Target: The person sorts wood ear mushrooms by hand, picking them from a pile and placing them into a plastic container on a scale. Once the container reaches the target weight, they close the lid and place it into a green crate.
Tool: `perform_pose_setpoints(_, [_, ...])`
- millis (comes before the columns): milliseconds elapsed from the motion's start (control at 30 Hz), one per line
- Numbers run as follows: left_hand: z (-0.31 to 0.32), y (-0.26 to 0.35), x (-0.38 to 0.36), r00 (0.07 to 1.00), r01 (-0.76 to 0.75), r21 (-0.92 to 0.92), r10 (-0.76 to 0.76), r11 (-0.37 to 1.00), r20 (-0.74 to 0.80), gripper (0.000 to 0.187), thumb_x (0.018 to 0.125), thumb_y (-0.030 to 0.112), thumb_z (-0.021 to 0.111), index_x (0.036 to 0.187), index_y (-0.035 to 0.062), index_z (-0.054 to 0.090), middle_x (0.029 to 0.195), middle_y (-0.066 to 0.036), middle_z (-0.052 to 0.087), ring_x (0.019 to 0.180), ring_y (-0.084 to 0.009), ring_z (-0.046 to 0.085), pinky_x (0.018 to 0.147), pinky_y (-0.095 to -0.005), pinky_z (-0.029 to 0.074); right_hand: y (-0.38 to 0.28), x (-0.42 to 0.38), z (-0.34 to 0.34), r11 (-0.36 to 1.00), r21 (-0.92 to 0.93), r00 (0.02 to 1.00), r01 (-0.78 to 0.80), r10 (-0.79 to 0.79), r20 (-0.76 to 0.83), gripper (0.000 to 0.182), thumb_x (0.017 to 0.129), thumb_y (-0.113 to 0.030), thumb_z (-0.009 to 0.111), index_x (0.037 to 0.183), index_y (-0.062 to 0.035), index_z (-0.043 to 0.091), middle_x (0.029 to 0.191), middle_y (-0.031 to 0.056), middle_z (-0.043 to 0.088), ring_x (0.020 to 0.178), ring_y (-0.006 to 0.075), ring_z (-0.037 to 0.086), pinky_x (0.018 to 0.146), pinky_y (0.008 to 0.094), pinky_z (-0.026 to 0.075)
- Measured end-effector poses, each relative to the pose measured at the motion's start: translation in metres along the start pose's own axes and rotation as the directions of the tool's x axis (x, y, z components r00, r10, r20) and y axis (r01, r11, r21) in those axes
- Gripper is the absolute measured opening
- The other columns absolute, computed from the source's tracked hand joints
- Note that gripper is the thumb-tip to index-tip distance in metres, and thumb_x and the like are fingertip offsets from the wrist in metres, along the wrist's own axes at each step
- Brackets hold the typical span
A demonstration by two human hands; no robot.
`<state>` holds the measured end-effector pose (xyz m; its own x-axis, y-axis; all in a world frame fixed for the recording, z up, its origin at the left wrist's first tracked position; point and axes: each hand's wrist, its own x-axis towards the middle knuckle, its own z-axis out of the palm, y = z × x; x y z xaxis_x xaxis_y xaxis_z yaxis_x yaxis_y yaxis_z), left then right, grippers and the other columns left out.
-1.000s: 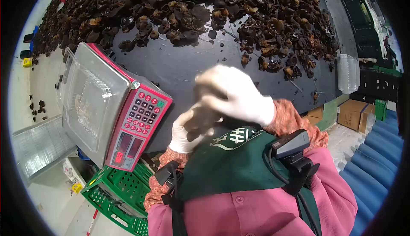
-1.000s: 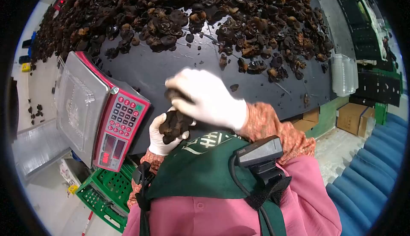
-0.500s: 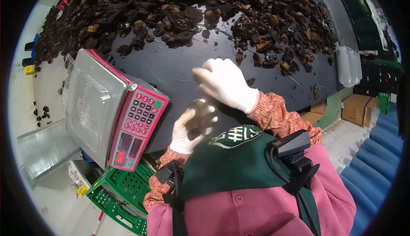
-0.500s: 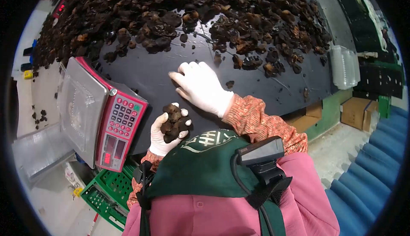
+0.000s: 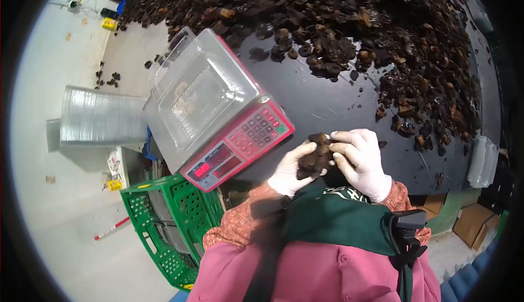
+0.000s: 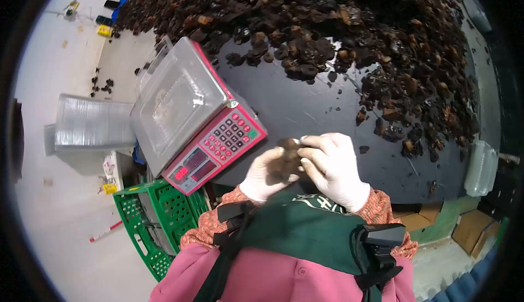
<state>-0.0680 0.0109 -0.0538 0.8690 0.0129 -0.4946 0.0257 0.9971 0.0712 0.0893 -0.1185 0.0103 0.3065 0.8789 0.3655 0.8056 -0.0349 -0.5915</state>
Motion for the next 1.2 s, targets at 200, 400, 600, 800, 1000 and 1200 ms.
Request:
perform_pose_setpoints(200, [0.097, 0.073, -0.068, 0.612, -0.664, 0.431, 0.775, 0.611, -0.155, 0.044, 0.088, 0.012, 0.066, 0.131, 0.0056, 0.057, 0.124, -0.015, 0.064, 0.101, -0.0260, 0.064, 0.085, -0.0364, 0.055, 0.014, -0.011, -0.020, 0.983, 0.146, 0.962, -0.114, 0.146, -0.232, 0.033, 0.082, -0.005, 0.067, 0.115, -0.0058, 0.067, 0.111, 0.0104, 0.069, 0.097, 0.0306, 0.062, 0.087, 0.0412, 0.047])
perform_pose_setpoints(400, [0.083, 0.177, -0.100, 0.298, -0.172, 0.948, 0.903, -0.269, 0.310, 0.037, 0.100, 0.012, 0.057, 0.135, 0.0002, 0.058, 0.128, -0.012, 0.065, 0.114, -0.0184, 0.060, 0.101, -0.0310, 0.045, 0.024, -0.067, -0.004, 0.973, 0.147, 0.960, -0.177, 0.203, -0.194, 0.021, 0.085, -0.008, 0.067, 0.106, -0.0090, 0.069, 0.094, 0.0056, 0.069, 0.086, 0.0269, 0.064, 0.079, 0.0402, 0.049])
perform_pose_setpoints(600, [0.067, 0.171, -0.107, 0.454, 0.087, 0.932, 0.847, -0.353, 0.278, 0.041, 0.101, 0.019, 0.060, 0.137, 0.0001, 0.055, 0.135, -0.013, 0.057, 0.124, -0.0234, 0.054, 0.109, -0.0353, 0.039, 0.049, -0.097, -0.038, 0.927, -0.174, 0.898, -0.331, 0.253, -0.361, 0.025, 0.079, -0.010, 0.072, 0.104, -0.0107, 0.069, 0.088, 0.0033, 0.067, 0.081, 0.0256, 0.062, 0.075, 0.0389, 0.048])
perform_pose_setpoints(800, [0.110, 0.120, -0.089, 0.169, 0.073, 0.842, 0.839, -0.534, 0.517, 0.040, 0.103, 0.022, 0.055, 0.137, 0.0006, 0.056, 0.135, -0.012, 0.058, 0.124, -0.0218, 0.056, 0.107, -0.0348, 0.043, 0.099, -0.097, -0.065, 0.676, -0.487, 0.824, -0.554, 0.362, -0.435, 0.020, 0.078, -0.015, 0.073, 0.097, -0.0117, 0.068, 0.091, 0.0039, 0.056, 0.086, 0.0245, 0.055, 0.076, 0.0378, 0.042])
perform_pose_setpoints(1000, [0.131, 0.045, -0.024, 0.775, -0.317, 0.941, 0.540, -0.117, 0.328, 0.031, 0.101, 0.013, 0.047, 0.118, -0.0073, 0.064, 0.109, -0.018, 0.070, 0.098, -0.0235, 0.068, 0.090, -0.0351, 0.054, 0.085, -0.097, -0.068, 0.820, -0.202, 0.769, -0.536, 0.375, -0.517, 0.011, 0.080, -0.015, 0.072, 0.088, -0.0104, 0.066, 0.088, 0.0055, 0.060, 0.083, 0.0267, 0.058, 0.075, 0.0384, 0.045])
perform_pose_setpoints(1200, [0.077, -0.022, 0.066, 0.988, 0.131, 0.449, -0.152, 0.884, 0.010, 0.059, 0.104, 0.047, 0.044, 0.138, -0.0016, 0.050, 0.127, -0.025, 0.061, 0.109, -0.0351, 0.064, 0.081, -0.0429, 0.058, 0.047, -0.087, -0.063, 0.919, -0.007, 0.879, -0.394, 0.374, -0.294, 0.019, 0.083, -0.019, 0.072, 0.100, -0.0113, 0.070, 0.087, 0.0069, 0.064, 0.080, 0.0271, 0.062, 0.074, 0.0370, 0.049])
